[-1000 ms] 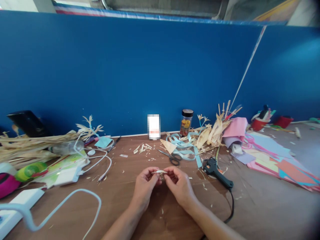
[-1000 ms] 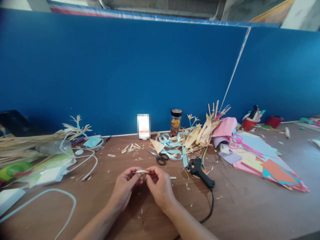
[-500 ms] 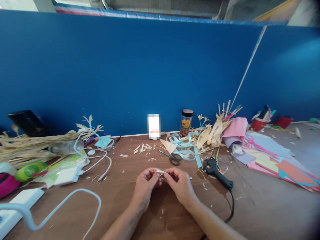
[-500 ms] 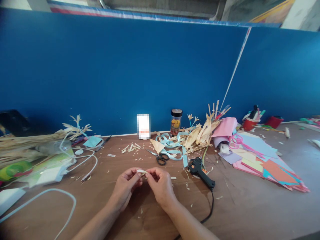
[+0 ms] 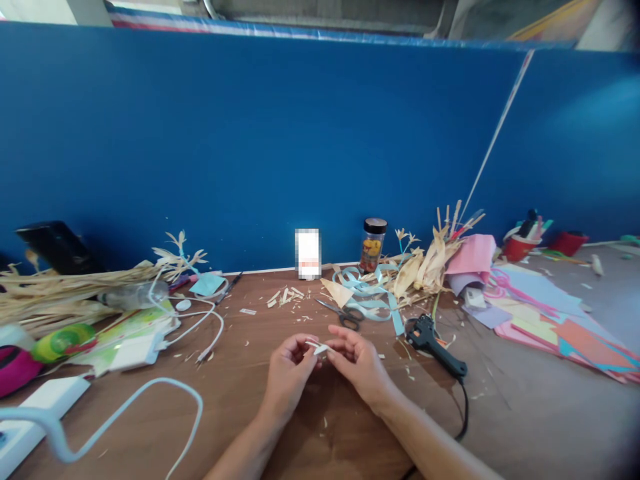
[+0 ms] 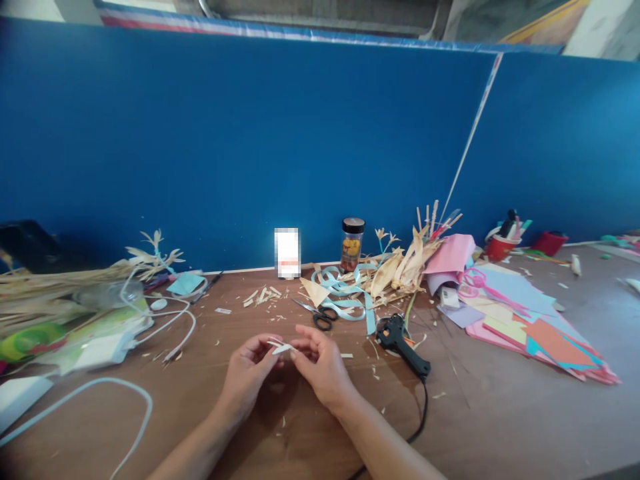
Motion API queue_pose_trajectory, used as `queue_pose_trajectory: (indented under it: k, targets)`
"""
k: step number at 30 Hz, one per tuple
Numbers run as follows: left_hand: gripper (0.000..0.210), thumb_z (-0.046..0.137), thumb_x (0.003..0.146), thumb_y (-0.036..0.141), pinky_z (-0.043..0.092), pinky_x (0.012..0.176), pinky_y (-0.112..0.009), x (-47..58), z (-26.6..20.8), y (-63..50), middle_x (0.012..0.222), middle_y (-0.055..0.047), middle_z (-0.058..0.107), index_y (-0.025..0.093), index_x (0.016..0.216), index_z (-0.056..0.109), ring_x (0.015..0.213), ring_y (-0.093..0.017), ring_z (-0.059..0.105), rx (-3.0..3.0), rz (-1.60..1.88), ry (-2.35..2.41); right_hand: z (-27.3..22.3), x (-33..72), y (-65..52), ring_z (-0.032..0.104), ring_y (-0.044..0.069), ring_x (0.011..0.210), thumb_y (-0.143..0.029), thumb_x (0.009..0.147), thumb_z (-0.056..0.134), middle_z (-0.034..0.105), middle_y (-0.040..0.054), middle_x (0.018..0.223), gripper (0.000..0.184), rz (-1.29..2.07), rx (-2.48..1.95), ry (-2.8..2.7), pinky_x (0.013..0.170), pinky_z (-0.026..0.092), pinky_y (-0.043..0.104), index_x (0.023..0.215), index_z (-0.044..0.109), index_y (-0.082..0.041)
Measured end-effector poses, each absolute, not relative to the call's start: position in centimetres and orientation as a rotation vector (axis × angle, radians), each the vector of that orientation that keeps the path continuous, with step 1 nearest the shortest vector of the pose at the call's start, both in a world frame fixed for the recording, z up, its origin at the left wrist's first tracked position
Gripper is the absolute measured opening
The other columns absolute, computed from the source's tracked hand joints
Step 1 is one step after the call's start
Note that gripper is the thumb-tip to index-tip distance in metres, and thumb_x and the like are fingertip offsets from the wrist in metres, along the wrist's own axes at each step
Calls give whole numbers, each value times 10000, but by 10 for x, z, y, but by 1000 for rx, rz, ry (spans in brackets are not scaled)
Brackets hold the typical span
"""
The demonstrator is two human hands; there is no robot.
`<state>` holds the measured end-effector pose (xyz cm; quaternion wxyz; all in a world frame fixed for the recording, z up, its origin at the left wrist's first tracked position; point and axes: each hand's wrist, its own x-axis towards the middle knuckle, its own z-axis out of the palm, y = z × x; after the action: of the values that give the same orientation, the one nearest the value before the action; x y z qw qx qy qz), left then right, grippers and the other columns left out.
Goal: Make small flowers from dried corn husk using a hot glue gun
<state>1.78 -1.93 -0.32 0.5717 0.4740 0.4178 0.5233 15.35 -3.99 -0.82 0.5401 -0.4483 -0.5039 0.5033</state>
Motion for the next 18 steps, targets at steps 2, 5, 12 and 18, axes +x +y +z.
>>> queue_pose_trajectory:
  k: [2,5,12,18]
  targets:
    - [162,653,613,237,453,514,-183,18,-4,-18,673,3,610,150,742,606,532,-87,538,1079,1244,988,-7,154,-40,599,168,826,-202,682,595,626,70,934,473,1217,-1068,-1205,762,462,329,1128,440,-163]
    - [178,657,609,253,451,513,-178,18,-6,-16,623,14,598,146,743,608,519,-81,531,1033,1269,1021,-7,155,-39,596,160,811,-162,663,588,622,63,910,414,1175,-1098,-1225,737,465,306,1063,481,-164]
    - [232,664,596,303,440,463,-175,19,-5,-17,560,11,589,131,743,609,472,-84,524,1020,1235,1084,-11,157,-36,579,137,664,-260,708,559,629,34,744,161,1031,-1158,-1292,624,461,252,821,577,-146]
    - [183,647,616,283,432,464,-175,19,-4,-17,565,19,586,140,720,596,458,-78,515,1098,1200,1071,-11,156,-37,556,126,630,-268,702,570,622,26,713,162,973,-1211,-1337,597,445,233,802,582,-142]
